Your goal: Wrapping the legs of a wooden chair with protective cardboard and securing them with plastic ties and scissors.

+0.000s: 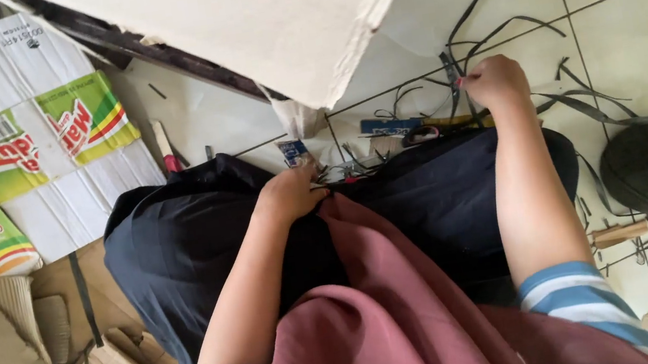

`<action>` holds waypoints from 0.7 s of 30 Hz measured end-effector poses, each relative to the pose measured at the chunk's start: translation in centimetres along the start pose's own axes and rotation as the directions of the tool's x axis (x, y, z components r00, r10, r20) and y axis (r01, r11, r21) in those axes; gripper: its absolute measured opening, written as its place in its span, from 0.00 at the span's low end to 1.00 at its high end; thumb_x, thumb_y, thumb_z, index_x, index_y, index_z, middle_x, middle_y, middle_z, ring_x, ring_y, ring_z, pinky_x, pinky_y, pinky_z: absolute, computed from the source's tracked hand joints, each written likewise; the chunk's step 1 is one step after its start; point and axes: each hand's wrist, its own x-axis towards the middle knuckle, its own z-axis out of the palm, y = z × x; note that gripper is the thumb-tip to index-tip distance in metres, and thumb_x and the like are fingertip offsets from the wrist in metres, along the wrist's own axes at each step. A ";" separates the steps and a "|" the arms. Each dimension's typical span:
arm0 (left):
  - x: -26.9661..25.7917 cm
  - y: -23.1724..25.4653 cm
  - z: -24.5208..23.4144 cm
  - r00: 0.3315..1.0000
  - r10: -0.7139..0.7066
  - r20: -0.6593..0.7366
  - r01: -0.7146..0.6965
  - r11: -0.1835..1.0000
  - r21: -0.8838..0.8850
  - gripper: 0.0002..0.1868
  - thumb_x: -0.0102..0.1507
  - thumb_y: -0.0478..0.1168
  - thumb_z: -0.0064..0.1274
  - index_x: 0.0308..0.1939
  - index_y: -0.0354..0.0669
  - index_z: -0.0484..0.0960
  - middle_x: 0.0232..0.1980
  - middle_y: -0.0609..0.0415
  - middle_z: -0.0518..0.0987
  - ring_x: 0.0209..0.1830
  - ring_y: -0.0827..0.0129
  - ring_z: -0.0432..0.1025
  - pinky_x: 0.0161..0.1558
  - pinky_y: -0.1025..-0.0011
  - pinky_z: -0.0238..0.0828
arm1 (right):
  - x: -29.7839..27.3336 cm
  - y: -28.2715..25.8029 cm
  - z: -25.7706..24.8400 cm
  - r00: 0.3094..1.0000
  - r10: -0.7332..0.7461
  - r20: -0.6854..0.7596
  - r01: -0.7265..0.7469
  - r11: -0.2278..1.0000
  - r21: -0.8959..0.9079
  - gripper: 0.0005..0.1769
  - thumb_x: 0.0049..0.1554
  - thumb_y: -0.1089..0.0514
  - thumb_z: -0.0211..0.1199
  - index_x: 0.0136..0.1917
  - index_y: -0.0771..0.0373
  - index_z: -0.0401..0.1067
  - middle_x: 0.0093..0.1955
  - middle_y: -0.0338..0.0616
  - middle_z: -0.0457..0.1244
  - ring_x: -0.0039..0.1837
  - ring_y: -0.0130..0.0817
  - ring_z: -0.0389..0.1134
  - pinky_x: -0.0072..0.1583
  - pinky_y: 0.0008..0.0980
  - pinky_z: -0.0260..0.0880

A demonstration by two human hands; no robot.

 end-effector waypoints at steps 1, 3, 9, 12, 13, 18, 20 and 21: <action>1.1 -0.3 0.8 1.000 0.003 -0.001 -0.003 1.000 0.003 0.22 0.63 0.57 0.56 0.56 0.51 0.80 0.53 0.46 0.83 0.59 0.50 0.77 0.58 0.55 0.75 | 0.0 -0.4 0.3 1.000 0.002 -0.003 -0.002 1.000 0.002 0.15 0.62 0.46 0.63 0.55 0.54 0.83 0.51 0.50 0.73 0.56 0.56 0.73 0.55 0.51 0.75; 3.2 -1.0 2.2 0.999 0.011 0.044 -0.010 1.000 -0.019 0.23 0.64 0.58 0.54 0.58 0.54 0.80 0.55 0.49 0.83 0.58 0.52 0.77 0.56 0.57 0.76 | 0.1 -1.5 1.0 0.974 0.173 0.148 -0.176 0.984 0.008 0.24 0.58 0.50 0.67 0.57 0.73 0.78 0.41 0.61 0.71 0.54 0.61 0.74 0.55 0.58 0.74; 4.1 -1.1 1.7 0.999 0.042 -0.008 -0.042 0.999 -0.026 0.22 0.65 0.56 0.53 0.58 0.50 0.80 0.55 0.49 0.82 0.58 0.52 0.77 0.56 0.55 0.76 | 4.2 -0.7 7.6 0.948 0.174 0.268 -0.181 0.984 -0.002 0.17 0.55 0.57 0.70 0.51 0.74 0.78 0.32 0.52 0.71 0.42 0.53 0.76 0.54 0.54 0.74; 3.8 -0.8 1.3 0.991 0.123 -0.045 -0.125 0.991 -0.038 0.21 0.66 0.54 0.54 0.57 0.47 0.80 0.53 0.49 0.82 0.57 0.53 0.77 0.55 0.56 0.77 | 2.6 -3.5 5.2 0.968 -0.075 0.239 -0.050 0.878 0.477 0.20 0.58 0.58 0.70 0.58 0.75 0.74 0.38 0.51 0.71 0.38 0.40 0.75 0.56 0.44 0.71; 2.6 0.3 -0.1 0.991 0.119 -0.052 -0.122 0.992 -0.040 0.21 0.66 0.54 0.54 0.57 0.47 0.80 0.53 0.49 0.82 0.57 0.53 0.77 0.55 0.56 0.77 | 0.2 -4.7 2.9 0.968 -0.082 0.237 -0.042 0.878 0.476 0.20 0.58 0.58 0.70 0.58 0.75 0.74 0.38 0.51 0.71 0.38 0.40 0.75 0.56 0.44 0.71; -1.1 5.1 -3.0 0.793 0.349 -0.500 -0.587 0.657 -0.473 0.16 0.67 0.45 0.59 0.53 0.38 0.82 0.45 0.42 0.86 0.50 0.47 0.81 0.53 0.52 0.78 | -10.4 -8.7 -3.7 0.901 -0.430 0.058 0.176 0.486 0.856 0.04 0.59 0.65 0.65 0.43 0.68 0.76 0.37 0.49 0.71 0.38 0.28 0.73 0.41 0.20 0.72; -0.2 5.5 -1.5 0.771 0.325 -0.547 -0.617 0.593 -0.518 0.18 0.66 0.47 0.61 0.55 0.40 0.82 0.46 0.44 0.86 0.50 0.49 0.81 0.53 0.54 0.79 | -12.0 -9.3 -1.9 0.884 -0.460 0.084 0.173 0.488 0.856 0.05 0.59 0.65 0.65 0.44 0.70 0.77 0.37 0.51 0.71 0.38 0.31 0.73 0.41 0.23 0.73; 0.3 5.7 -0.9 0.745 0.303 -0.594 -0.651 0.521 -0.552 0.21 0.64 0.49 0.63 0.56 0.41 0.82 0.46 0.46 0.86 0.51 0.51 0.81 0.52 0.56 0.79 | -12.7 -9.8 -1.0 0.868 -0.486 0.103 0.174 0.491 0.854 0.06 0.59 0.65 0.64 0.46 0.72 0.77 0.38 0.54 0.71 0.37 0.33 0.73 0.41 0.26 0.74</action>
